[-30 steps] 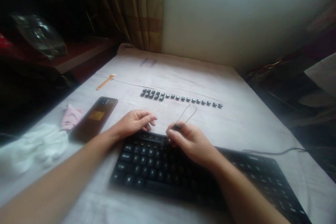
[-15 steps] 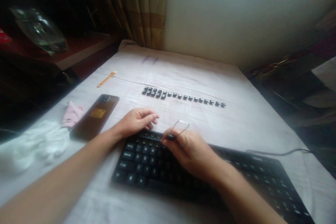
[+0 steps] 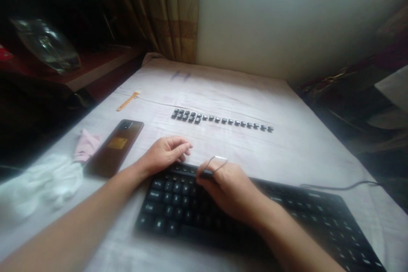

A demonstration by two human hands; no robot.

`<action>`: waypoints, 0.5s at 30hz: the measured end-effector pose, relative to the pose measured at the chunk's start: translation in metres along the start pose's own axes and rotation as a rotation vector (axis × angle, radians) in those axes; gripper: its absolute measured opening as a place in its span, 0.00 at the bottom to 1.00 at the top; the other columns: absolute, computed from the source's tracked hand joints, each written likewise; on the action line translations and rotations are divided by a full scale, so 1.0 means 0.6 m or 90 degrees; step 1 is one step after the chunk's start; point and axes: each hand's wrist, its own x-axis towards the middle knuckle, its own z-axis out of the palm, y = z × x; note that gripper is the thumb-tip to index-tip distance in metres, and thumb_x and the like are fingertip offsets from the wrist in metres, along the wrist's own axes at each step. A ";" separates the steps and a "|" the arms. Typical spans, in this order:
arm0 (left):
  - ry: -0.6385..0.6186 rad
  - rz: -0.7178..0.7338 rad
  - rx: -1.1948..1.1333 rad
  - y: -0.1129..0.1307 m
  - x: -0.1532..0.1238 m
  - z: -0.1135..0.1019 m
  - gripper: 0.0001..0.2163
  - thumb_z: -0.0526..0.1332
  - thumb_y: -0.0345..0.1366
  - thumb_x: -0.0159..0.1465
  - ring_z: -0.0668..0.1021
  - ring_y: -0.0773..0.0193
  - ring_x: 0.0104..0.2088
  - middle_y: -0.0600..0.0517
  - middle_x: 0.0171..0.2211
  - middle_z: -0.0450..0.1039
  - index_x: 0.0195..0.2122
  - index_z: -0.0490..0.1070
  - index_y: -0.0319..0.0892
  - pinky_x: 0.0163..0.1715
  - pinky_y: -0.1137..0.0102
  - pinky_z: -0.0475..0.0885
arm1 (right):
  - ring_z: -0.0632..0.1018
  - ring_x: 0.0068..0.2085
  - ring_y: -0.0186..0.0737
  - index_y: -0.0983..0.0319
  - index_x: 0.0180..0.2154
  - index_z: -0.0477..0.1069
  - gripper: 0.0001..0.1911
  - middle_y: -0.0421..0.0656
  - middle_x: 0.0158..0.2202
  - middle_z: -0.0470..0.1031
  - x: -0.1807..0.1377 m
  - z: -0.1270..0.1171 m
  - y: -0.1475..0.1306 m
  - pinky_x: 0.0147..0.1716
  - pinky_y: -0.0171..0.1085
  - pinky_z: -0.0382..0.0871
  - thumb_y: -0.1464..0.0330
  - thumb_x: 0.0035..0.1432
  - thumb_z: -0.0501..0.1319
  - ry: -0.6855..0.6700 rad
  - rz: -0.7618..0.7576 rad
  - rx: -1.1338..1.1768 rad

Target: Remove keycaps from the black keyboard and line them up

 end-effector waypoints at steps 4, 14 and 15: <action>0.005 0.003 0.013 0.000 0.001 0.001 0.14 0.60 0.47 0.59 0.76 0.66 0.26 0.52 0.28 0.76 0.34 0.74 0.39 0.27 0.71 0.71 | 0.75 0.30 0.38 0.61 0.34 0.66 0.07 0.43 0.28 0.73 0.000 0.010 0.002 0.31 0.36 0.69 0.73 0.63 0.52 0.029 -0.030 -0.025; 0.011 0.036 0.051 -0.005 -0.001 0.000 0.13 0.59 0.46 0.61 0.76 0.66 0.25 0.52 0.28 0.76 0.34 0.73 0.40 0.27 0.71 0.72 | 0.76 0.29 0.37 0.61 0.34 0.66 0.05 0.43 0.29 0.75 -0.003 0.016 0.008 0.30 0.35 0.69 0.72 0.63 0.53 0.114 -0.021 0.031; 0.013 0.036 0.051 -0.007 -0.001 0.000 0.13 0.59 0.46 0.61 0.76 0.66 0.25 0.52 0.29 0.76 0.34 0.73 0.40 0.28 0.71 0.72 | 0.76 0.29 0.38 0.61 0.34 0.67 0.06 0.43 0.29 0.75 -0.003 0.016 0.008 0.30 0.35 0.69 0.72 0.63 0.53 0.116 -0.017 0.035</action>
